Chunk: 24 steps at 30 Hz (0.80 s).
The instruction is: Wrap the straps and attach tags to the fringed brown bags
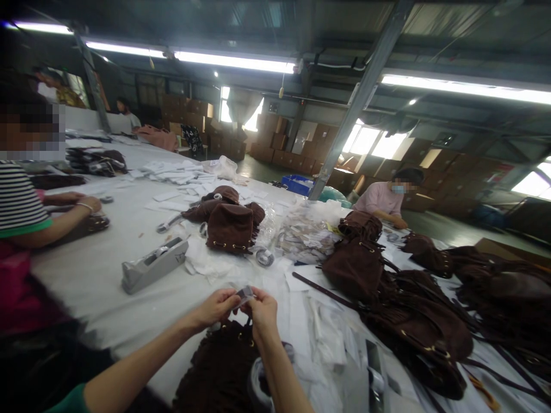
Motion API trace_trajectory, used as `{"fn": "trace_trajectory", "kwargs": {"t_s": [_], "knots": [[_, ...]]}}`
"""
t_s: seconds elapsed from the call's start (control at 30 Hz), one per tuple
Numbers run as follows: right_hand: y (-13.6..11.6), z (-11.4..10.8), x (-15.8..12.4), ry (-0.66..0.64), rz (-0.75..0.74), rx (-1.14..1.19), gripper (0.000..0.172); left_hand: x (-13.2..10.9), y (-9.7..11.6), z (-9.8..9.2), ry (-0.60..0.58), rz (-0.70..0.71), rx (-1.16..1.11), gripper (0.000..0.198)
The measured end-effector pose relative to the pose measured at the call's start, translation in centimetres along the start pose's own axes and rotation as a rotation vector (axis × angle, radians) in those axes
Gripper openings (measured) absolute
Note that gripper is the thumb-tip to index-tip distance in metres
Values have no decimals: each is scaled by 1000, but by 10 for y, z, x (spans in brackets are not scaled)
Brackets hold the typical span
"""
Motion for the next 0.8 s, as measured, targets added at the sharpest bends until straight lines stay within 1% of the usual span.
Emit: {"fn": "trace_trajectory", "kwargs": {"t_s": [0.1, 0.17, 0.23, 0.3, 0.4, 0.47, 0.53, 0.63, 0.7, 0.8], "knots": [[-1, 0, -2, 10, -10, 40, 48, -1, 2, -3, 17, 28, -59, 40], [-5, 2, -2, -34, -58, 11, 54, -2, 2, -2, -8, 29, -92, 39], [-11, 6, -3, -124, -132, -78, 52, -4, 2, 0, -49, 23, -117, 40], [-18, 12, -5, -232, -229, -213, 45, -6, 4, 0, -72, 17, -142, 41], [-27, 20, -13, -389, -386, -446, 35, -8, 7, -2, -59, 17, -200, 41], [-31, 25, -18, -468, -495, -574, 32, -8, 9, -3, -52, 17, -232, 40], [-39, 25, -20, -476, -634, -679, 30, -8, 9, -2, -63, 11, -262, 39], [-53, 22, -19, -429, -816, -780, 33, -6, 7, 3, -107, -20, -330, 37], [-59, 22, -17, -458, -862, -788, 37, -5, 7, 4, -131, -37, -366, 35], [-65, 27, -15, -575, -839, -764, 44, -5, 11, 3, -155, -56, -353, 35]]}}
Point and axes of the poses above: each hand's wrist, its own x-axis towards the middle knuckle, its own z-axis out of the palm, y = z × x, the point moved 9 cm from there along x, towards the middle knuckle, and after that the axes turned 15 degrees about -z, right-handed, at the moved point
